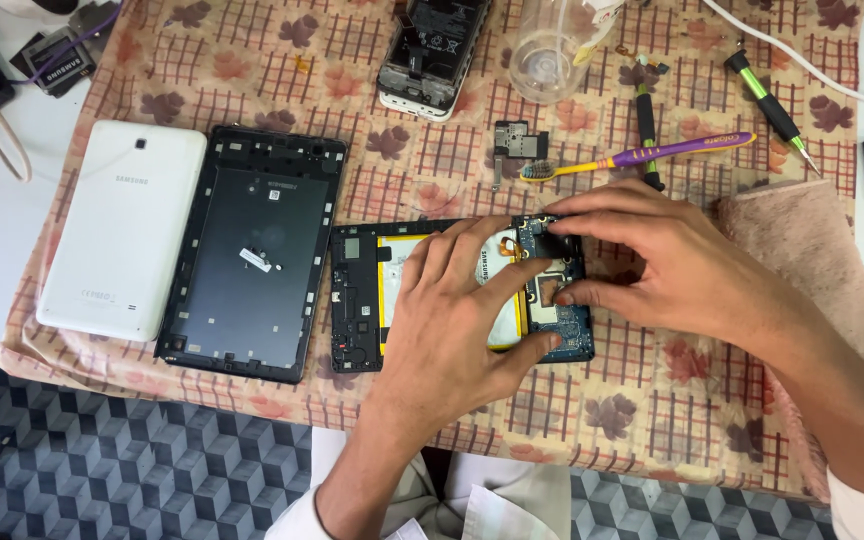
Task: The person disassembles a smartphone, removes the motherboard, cleans the battery area with a toothbrush, and reattaches the motherboard using a screwdriver. The person handles the phone casing, battery, and various small components during the process.
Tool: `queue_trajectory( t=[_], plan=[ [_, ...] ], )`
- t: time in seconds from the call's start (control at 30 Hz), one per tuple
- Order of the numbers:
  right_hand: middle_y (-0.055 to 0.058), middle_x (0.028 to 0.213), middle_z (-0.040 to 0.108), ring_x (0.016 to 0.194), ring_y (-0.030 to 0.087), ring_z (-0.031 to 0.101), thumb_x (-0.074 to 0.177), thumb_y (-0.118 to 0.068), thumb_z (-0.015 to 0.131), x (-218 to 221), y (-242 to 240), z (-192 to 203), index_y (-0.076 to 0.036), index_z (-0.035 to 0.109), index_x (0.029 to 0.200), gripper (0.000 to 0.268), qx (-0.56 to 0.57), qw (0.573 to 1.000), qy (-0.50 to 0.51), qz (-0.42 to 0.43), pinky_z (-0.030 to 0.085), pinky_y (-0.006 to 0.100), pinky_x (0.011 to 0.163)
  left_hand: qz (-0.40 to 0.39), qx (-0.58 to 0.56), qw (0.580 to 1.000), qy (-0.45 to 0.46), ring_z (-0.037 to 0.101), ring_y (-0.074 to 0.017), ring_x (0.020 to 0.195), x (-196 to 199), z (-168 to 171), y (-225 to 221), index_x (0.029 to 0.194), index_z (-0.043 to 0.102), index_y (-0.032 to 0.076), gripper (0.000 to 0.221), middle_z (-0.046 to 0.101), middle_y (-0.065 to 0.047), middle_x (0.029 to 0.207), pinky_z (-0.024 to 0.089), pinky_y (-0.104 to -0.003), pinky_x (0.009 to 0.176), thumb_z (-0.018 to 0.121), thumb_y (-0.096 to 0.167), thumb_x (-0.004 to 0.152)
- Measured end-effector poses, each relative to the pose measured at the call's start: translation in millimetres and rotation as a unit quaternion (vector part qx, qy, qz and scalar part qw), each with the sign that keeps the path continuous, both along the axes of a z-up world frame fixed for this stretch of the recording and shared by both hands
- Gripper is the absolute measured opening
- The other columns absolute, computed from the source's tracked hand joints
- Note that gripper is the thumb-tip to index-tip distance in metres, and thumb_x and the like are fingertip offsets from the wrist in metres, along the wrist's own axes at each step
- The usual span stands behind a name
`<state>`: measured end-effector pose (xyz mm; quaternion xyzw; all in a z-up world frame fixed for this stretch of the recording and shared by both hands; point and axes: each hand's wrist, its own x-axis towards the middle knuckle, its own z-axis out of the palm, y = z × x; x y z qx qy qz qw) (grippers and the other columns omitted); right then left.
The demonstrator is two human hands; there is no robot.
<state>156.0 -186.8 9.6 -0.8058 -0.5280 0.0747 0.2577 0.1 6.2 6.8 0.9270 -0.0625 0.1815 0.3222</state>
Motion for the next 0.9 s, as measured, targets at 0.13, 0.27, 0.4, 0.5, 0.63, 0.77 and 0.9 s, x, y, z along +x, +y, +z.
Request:
queue_trajectory(
  t=[0.13, 0.27, 0.4, 0.5, 0.63, 0.77, 0.9],
  plan=[
    [0.01, 0.126, 0.071, 0.114, 0.025, 0.069, 0.065, -0.028, 0.089, 2, 0, 3, -0.006, 0.073, 0.118, 0.06, -0.005, 1.0, 0.003, 0.0, 0.059, 0.04, 0.096, 0.016, -0.028, 0.999, 0.004, 0.049, -0.0376, 0.133, 1, 0, 0, 0.129, 0.064, 0.008, 0.07, 0.054, -0.016, 0.142, 0.037, -0.051, 0.111, 0.088, 0.038, 0.07],
    [0.011, 0.128, 0.071, 0.116, 0.026, 0.068, 0.065, -0.029, 0.088, 0, 1, 6, -0.004, 0.071, 0.121, 0.063, 0.0, 1.0, 0.005, -0.004, 0.058, 0.042, 0.097, 0.015, -0.019, 1.0, -0.014, 0.048, -0.0385, 0.134, 1, -1, 0, 0.136, 0.055, 0.003, 0.078, 0.053, -0.02, 0.142, 0.035, -0.052, 0.112, 0.086, 0.037, 0.073],
    [0.012, 0.129, 0.07, 0.117, 0.027, 0.067, 0.065, -0.029, 0.088, 0, 1, 6, -0.005, 0.07, 0.122, 0.065, -0.015, 1.0, 0.01, -0.009, 0.058, 0.043, 0.096, 0.013, -0.004, 1.0, -0.026, 0.047, -0.0384, 0.136, -1, -1, 0, 0.142, 0.046, -0.003, 0.079, 0.053, -0.022, 0.142, 0.033, -0.053, 0.116, 0.08, 0.031, 0.079],
    [0.012, 0.13, 0.069, 0.117, 0.027, 0.067, 0.065, -0.03, 0.087, 1, 1, 2, -0.006, 0.071, 0.121, 0.064, -0.026, 1.0, 0.014, -0.011, 0.058, 0.043, 0.096, 0.009, -0.003, 1.0, -0.022, 0.047, -0.0381, 0.137, -1, -1, 1, 0.144, 0.043, -0.007, 0.079, 0.053, -0.022, 0.142, 0.033, -0.053, 0.117, 0.074, 0.026, 0.079],
    [0.012, 0.131, 0.068, 0.119, 0.028, 0.066, 0.066, -0.03, 0.086, 3, -1, -4, -0.006, 0.071, 0.121, 0.062, -0.036, 0.999, 0.005, -0.003, 0.057, 0.044, 0.097, 0.011, 0.0, 1.0, -0.013, 0.046, -0.0396, 0.137, 0, -2, 1, 0.143, 0.042, -0.01, 0.08, 0.052, -0.025, 0.141, 0.032, -0.053, 0.118, 0.069, 0.023, 0.075],
    [0.012, 0.131, 0.068, 0.119, 0.028, 0.065, 0.066, -0.031, 0.087, 3, -1, -4, -0.006, 0.07, 0.122, 0.063, -0.04, 0.999, -0.006, -0.009, 0.057, 0.043, 0.097, 0.011, 0.001, 1.0, -0.017, 0.046, -0.04, 0.14, -1, -2, 1, 0.142, 0.043, -0.01, 0.082, 0.052, -0.025, 0.143, 0.031, -0.053, 0.121, 0.064, 0.02, 0.07],
    [0.011, 0.132, 0.067, 0.119, 0.027, 0.065, 0.066, -0.03, 0.086, 2, 0, 1, -0.006, 0.069, 0.124, 0.066, -0.042, 0.999, -0.006, -0.014, 0.057, 0.042, 0.097, 0.009, -0.001, 1.0, -0.018, 0.046, -0.0401, 0.141, -3, -3, 1, 0.144, 0.045, -0.007, 0.081, 0.052, -0.024, 0.145, 0.03, -0.054, 0.123, 0.062, 0.018, 0.069]
  ],
)
